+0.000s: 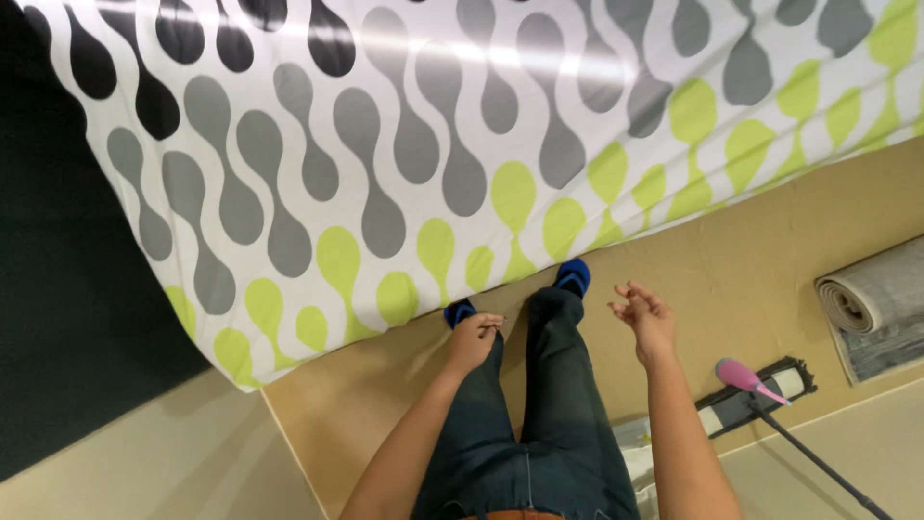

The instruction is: The person spreads a patterned fitted sheet over a mattress, tucking the edges under and smoothing the surface. They move around the bed to adjust the sheet on all sides, ensuring it is tight and wrinkle-free.

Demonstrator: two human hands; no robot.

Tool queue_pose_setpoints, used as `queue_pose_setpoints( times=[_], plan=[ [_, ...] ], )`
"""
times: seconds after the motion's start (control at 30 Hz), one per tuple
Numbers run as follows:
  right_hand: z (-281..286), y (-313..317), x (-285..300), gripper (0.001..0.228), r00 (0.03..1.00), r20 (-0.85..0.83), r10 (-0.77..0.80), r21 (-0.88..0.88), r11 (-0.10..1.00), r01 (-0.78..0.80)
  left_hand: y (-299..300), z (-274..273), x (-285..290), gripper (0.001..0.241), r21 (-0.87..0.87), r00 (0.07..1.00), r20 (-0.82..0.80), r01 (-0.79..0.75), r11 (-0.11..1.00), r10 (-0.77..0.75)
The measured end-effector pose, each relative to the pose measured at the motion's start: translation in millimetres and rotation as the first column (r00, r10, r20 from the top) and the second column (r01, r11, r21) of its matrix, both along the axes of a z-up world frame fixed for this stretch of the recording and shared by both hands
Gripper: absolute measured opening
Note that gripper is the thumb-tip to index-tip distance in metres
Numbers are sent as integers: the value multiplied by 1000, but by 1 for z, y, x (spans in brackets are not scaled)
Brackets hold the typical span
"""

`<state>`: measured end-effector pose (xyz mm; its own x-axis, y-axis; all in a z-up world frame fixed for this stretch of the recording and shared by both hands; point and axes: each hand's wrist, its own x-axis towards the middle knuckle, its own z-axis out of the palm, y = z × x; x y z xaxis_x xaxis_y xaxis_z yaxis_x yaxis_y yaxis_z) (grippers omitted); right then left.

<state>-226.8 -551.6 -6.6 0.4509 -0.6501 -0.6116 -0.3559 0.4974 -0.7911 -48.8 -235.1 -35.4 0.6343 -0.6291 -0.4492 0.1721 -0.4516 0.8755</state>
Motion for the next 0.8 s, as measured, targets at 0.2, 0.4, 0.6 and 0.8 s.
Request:
queue_pose_setpoints(
  times=[0.2, 0.4, 0.6, 0.8],
  plan=[
    [9, -71, 94, 59, 995, 20, -98, 172, 981, 93, -65, -24, -20, 21, 110, 976, -88, -189, 976, 199],
    [3, -86, 121, 66, 983, -104, 148, 225, 967, -122, -126, -60, -52, 23, 13, 882, -331, -350, 937, 334],
    [-37, -95, 49, 61, 927, 21, 374, -301, 887, -351, -140, -97, -105, 28, 58, 854, -248, -458, 887, 457],
    [-28, -112, 37, 51, 892, 11, 452, -148, 883, -446, -150, -38, -117, 29, 251, 753, -339, -505, 826, 564]
  ],
)
